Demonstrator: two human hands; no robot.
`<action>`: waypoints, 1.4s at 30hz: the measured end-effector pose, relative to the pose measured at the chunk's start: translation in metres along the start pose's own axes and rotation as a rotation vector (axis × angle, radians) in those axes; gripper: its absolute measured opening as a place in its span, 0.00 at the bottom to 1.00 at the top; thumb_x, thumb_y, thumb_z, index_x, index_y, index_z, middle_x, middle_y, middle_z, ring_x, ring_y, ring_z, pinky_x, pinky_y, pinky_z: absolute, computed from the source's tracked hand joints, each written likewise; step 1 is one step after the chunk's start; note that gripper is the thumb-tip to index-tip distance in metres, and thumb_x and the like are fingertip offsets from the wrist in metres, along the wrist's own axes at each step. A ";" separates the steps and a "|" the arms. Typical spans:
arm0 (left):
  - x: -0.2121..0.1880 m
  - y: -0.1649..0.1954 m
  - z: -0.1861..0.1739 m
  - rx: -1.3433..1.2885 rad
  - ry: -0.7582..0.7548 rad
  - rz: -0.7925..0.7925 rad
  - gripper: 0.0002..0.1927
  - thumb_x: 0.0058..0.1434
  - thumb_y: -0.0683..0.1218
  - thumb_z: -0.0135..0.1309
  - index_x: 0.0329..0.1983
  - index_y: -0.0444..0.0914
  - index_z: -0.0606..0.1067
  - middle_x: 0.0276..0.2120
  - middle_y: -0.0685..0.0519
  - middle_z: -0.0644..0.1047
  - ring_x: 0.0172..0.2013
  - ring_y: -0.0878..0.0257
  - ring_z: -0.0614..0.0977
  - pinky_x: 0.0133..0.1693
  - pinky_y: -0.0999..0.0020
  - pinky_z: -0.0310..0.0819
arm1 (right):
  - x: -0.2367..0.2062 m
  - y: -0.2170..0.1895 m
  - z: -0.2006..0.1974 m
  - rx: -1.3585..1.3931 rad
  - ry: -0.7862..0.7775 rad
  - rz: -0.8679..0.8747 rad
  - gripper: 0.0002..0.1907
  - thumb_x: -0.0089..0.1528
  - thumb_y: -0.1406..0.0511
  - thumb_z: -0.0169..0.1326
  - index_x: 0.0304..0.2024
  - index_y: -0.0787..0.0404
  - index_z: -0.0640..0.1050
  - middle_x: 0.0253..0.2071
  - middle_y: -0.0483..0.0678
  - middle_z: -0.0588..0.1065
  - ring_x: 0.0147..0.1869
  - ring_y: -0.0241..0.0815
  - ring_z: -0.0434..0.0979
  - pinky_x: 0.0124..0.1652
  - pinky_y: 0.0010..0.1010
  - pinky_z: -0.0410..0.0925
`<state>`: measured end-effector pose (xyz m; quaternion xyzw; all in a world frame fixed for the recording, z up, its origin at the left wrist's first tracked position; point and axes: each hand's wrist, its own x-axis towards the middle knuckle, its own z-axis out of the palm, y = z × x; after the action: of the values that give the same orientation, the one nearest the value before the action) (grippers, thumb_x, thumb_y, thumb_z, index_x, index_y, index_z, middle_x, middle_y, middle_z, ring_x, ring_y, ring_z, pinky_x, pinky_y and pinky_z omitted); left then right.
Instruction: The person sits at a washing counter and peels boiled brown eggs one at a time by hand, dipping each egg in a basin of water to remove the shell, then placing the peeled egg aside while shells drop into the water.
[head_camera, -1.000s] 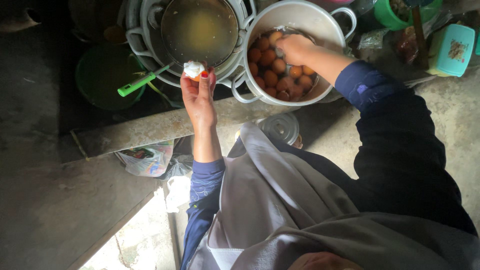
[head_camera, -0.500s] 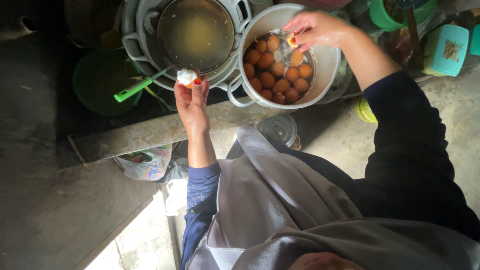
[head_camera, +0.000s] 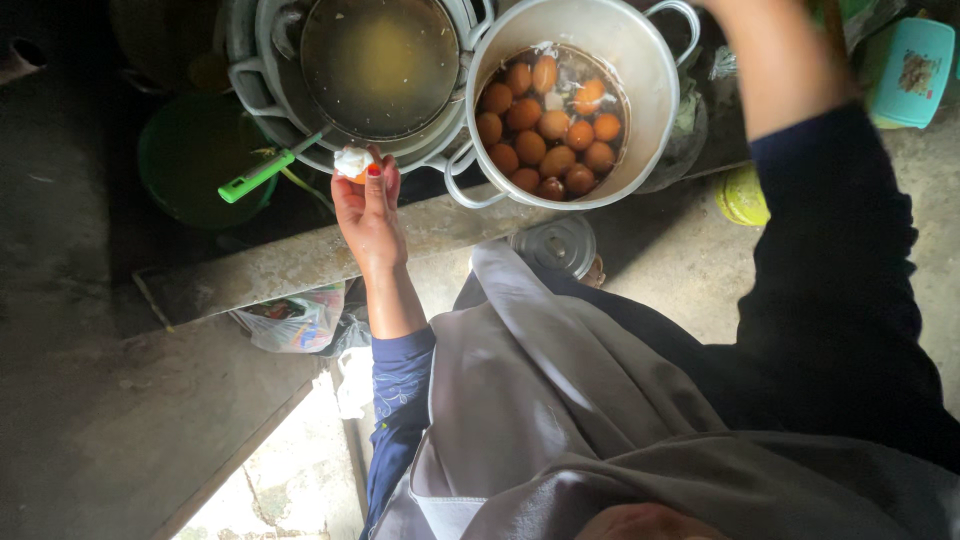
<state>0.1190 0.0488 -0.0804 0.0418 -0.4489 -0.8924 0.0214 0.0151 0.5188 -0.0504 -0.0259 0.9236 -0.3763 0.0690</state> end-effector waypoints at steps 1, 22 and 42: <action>0.000 -0.001 -0.002 0.001 0.004 -0.002 0.22 0.72 0.44 0.56 0.66 0.36 0.65 0.59 0.48 0.75 0.56 0.55 0.79 0.62 0.58 0.74 | 0.002 0.000 0.005 -0.072 -0.064 -0.009 0.14 0.63 0.67 0.57 0.51 0.59 0.82 0.45 0.52 0.81 0.47 0.45 0.83 0.47 0.39 0.76; -0.010 0.001 -0.012 0.012 0.076 -0.020 0.21 0.72 0.44 0.55 0.65 0.37 0.66 0.59 0.48 0.75 0.55 0.58 0.80 0.60 0.61 0.75 | -0.010 -0.020 0.102 -0.747 -0.410 0.209 0.16 0.54 0.55 0.63 0.40 0.55 0.86 0.40 0.55 0.81 0.44 0.57 0.82 0.44 0.47 0.75; -0.012 0.005 -0.025 -0.008 0.092 -0.029 0.21 0.72 0.45 0.55 0.66 0.38 0.65 0.59 0.49 0.76 0.54 0.58 0.80 0.59 0.63 0.75 | 0.001 -0.021 0.080 -0.429 -0.813 0.342 0.23 0.53 0.58 0.62 0.50 0.56 0.83 0.41 0.49 0.80 0.44 0.46 0.81 0.40 0.42 0.75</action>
<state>0.1331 0.0266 -0.0903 0.0893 -0.4433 -0.8914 0.0294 0.0256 0.4480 -0.0926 -0.0323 0.8694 -0.1202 0.4781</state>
